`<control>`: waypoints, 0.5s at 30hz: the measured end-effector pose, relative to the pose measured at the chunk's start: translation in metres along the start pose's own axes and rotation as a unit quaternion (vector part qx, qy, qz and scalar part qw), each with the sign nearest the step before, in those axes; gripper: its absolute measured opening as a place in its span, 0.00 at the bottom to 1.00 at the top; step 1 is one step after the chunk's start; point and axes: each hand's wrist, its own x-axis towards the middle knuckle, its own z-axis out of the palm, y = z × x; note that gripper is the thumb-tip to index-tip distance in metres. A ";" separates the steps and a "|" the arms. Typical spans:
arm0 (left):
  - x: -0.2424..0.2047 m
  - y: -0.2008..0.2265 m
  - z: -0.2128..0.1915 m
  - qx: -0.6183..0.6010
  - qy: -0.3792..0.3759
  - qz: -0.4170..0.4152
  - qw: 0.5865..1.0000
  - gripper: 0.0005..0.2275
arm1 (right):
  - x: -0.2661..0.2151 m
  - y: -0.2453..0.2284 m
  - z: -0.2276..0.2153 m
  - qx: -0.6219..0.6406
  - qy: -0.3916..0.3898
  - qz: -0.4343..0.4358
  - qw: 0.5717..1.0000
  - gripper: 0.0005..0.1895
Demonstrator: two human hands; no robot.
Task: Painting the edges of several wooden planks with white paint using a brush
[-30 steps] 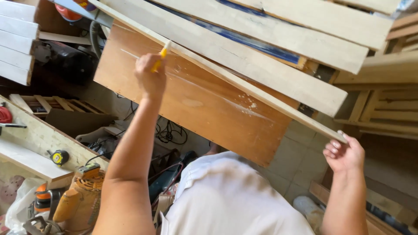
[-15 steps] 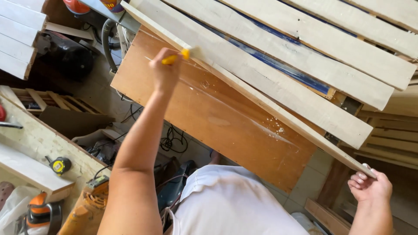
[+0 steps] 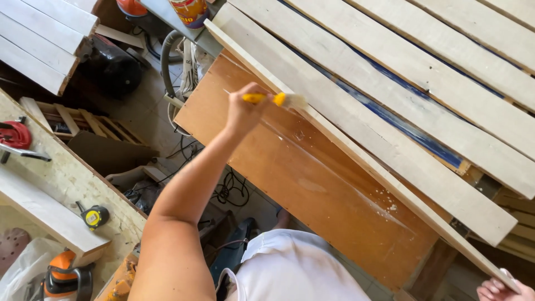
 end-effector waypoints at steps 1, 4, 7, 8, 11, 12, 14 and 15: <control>0.012 -0.017 -0.012 0.001 0.001 0.000 1.000 0.05 | 0.004 0.003 -0.005 -0.001 -0.002 0.000 1.000 0.11; 0.045 -0.059 -0.045 0.004 0.076 0.023 0.997 0.06 | 0.019 0.011 -0.024 -0.043 -0.095 -0.073 0.992 0.16; 0.078 -0.090 -0.080 0.046 0.133 0.048 0.989 0.06 | 0.027 0.010 -0.027 -0.009 -0.079 -0.037 0.996 0.23; 0.089 -0.102 -0.092 0.097 0.174 0.044 0.979 0.05 | 0.015 0.009 -0.016 -0.004 -0.026 -0.041 0.999 0.14; 0.113 -0.119 -0.125 0.196 0.243 0.059 0.948 0.05 | 0.005 0.005 0.002 -0.002 0.024 -0.042 0.999 0.11; 0.118 -0.122 -0.132 0.243 0.271 0.078 0.928 0.05 | 0.003 0.005 0.001 -0.005 0.020 -0.038 0.999 0.17; 0.116 -0.112 -0.133 0.230 0.263 0.077 0.934 0.04 | -0.021 0.005 0.018 -0.001 0.045 -0.052 0.998 0.08; 0.114 -0.107 -0.134 0.220 0.261 0.077 0.937 0.03 | -0.032 0.005 0.026 0.003 0.063 -0.067 0.996 0.06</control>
